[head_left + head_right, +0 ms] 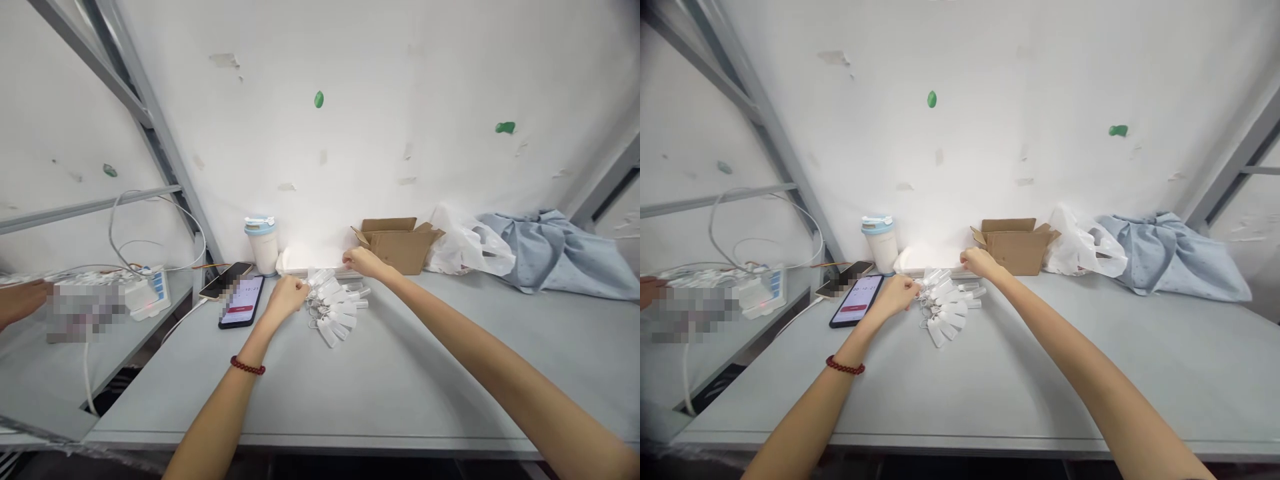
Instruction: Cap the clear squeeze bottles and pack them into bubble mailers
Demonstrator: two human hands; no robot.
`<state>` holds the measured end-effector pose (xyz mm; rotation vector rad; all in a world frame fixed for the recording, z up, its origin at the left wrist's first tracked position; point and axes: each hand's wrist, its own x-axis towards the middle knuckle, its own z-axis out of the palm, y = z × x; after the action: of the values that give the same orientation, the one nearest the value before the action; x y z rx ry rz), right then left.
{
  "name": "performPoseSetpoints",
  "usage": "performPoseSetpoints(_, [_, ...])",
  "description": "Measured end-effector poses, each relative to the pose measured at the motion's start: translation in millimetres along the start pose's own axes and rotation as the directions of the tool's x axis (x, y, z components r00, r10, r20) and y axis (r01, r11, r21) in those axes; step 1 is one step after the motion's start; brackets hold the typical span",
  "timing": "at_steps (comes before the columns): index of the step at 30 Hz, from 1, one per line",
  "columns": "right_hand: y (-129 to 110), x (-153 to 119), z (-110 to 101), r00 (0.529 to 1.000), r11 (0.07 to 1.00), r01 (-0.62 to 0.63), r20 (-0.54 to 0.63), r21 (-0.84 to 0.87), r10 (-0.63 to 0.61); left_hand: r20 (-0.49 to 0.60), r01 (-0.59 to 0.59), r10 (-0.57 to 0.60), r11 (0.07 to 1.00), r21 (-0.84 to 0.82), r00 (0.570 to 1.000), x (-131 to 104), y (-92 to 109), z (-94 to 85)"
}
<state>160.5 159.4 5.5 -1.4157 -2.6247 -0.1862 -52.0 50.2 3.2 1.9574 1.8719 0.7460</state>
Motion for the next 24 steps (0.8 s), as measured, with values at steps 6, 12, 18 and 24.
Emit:
performPoseSetpoints(6, [2,3,-1,0.998,0.994,0.047,0.035,-0.098,-0.043,-0.007,0.014,-0.015,0.999,-0.039,1.000,2,-2,4.0])
performPoseSetpoints(12, [-12,6,0,0.982,0.953,0.186,0.063,-0.237,-0.176,-0.023,0.022,-0.024,0.997,-0.080,0.999,1,-1,2.4])
performPoseSetpoints(18, [-12,5,-19,0.962,0.903,0.252,-0.009,-0.348,-0.272,-0.142,0.081,-0.102,0.986,-0.148,0.985,2,-2,0.1])
performPoseSetpoints(24, [-12,-25,-36,0.883,0.815,0.296,-0.183,-0.498,-0.432,-0.065,0.173,-0.362,0.585,-0.792,0.930,4,0,-14.6])
